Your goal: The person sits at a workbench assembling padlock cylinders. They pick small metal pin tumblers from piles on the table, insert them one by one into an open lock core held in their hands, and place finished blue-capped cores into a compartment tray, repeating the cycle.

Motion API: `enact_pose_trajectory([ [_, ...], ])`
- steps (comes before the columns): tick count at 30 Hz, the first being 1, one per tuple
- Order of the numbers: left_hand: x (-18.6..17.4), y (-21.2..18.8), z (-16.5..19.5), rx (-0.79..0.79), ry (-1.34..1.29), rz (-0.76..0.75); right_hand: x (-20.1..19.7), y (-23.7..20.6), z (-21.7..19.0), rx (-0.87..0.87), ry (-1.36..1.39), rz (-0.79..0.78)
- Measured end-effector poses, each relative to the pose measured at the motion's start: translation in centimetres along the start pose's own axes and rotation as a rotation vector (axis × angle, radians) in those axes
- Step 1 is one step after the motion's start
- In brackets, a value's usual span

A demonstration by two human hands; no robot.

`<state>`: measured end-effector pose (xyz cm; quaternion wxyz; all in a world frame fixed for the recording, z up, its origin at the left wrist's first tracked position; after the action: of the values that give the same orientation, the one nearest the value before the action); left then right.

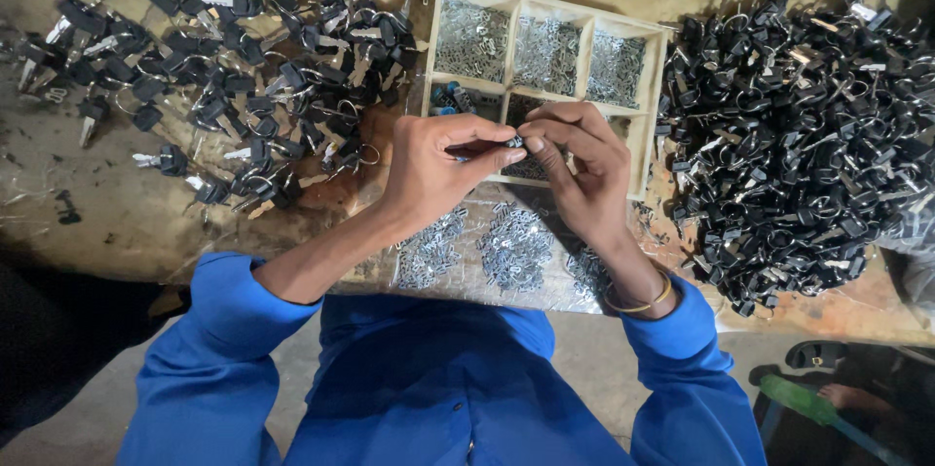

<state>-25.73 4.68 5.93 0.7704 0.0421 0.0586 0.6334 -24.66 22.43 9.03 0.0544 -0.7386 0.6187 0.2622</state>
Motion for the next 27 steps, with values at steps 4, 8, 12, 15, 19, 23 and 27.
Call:
enact_pose_trajectory([
  [4,-0.1,0.0,0.0,0.003,0.005,0.001,-0.1,0.3,-1.1,-0.111,-0.155,-0.027],
  [8,-0.1,0.1,0.0,-0.004,-0.040,-0.004,-0.3,0.1,-1.3,-0.160,-0.281,0.036],
  [12,-0.1,0.1,0.0,0.016,-0.008,-0.015,-0.8,0.1,-1.0,-0.161,-0.265,0.082],
  [15,0.0,0.0,0.0,-0.011,-0.002,-0.020,-0.9,0.3,-0.3,-0.063,-0.086,0.040],
  [19,0.0,0.0,0.1,0.015,-0.019,-0.014,-0.7,0.3,-0.3,-0.012,-0.057,-0.009],
  [23,0.0,-0.2,0.2,0.023,-0.003,-0.010,-0.6,0.4,-1.0,-0.063,-0.161,-0.011],
  [27,0.1,-0.2,0.3,0.029,0.017,-0.011,-0.7,0.4,-1.6,-0.077,-0.248,0.005],
])
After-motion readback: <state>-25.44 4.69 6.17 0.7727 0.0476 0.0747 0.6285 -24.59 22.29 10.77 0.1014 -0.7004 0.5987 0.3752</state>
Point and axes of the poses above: each hand's wrist, its own y-axis towards the middle knuckle, its own x-axis out of the palm, z = x × y, the point moved 5 cm from there along y, towards the middle knuckle, and after that the axes turned 1 degree about -y, right-handed, at the moved point
